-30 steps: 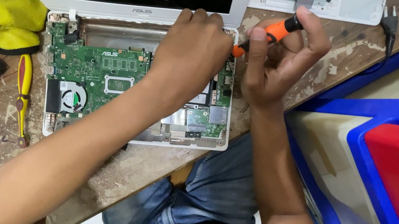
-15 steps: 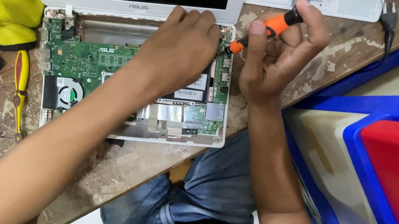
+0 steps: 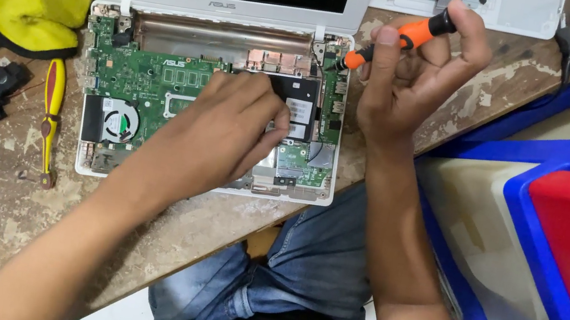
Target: Repairing a laptop by installing an internal component and securing it with screws using a screwdriver.
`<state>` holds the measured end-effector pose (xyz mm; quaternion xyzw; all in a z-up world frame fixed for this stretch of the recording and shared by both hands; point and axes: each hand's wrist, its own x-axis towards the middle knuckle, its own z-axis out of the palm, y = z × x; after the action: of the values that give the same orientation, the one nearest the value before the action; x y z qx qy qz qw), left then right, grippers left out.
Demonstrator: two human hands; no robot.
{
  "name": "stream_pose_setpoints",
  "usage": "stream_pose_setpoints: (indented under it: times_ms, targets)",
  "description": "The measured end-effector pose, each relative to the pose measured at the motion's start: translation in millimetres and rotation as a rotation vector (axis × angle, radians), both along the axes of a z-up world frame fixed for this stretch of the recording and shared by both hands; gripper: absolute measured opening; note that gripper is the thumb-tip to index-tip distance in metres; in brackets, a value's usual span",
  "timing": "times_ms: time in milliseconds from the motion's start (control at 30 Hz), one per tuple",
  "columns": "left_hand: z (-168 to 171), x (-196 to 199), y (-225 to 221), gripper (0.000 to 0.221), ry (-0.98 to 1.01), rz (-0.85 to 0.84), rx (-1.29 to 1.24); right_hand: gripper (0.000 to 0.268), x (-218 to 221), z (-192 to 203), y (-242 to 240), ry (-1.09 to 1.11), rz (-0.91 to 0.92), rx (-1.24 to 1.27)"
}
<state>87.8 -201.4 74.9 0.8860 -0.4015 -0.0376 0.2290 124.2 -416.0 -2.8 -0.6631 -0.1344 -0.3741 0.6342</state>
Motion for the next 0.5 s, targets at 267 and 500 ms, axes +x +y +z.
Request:
stream_pose_setpoints:
  times_ms: [267, 500]
  targets:
    - [-19.8, -4.7, 6.6, 0.011, -0.129, 0.113, -0.153, 0.044, 3.9, -1.6, -1.5, 0.009, 0.1, -0.198]
    - [-29.2, 9.0, 1.3, 0.018, -0.232, 0.184, -0.098, 0.038, 2.8, 4.1, -0.6, 0.095, -0.019, -0.208]
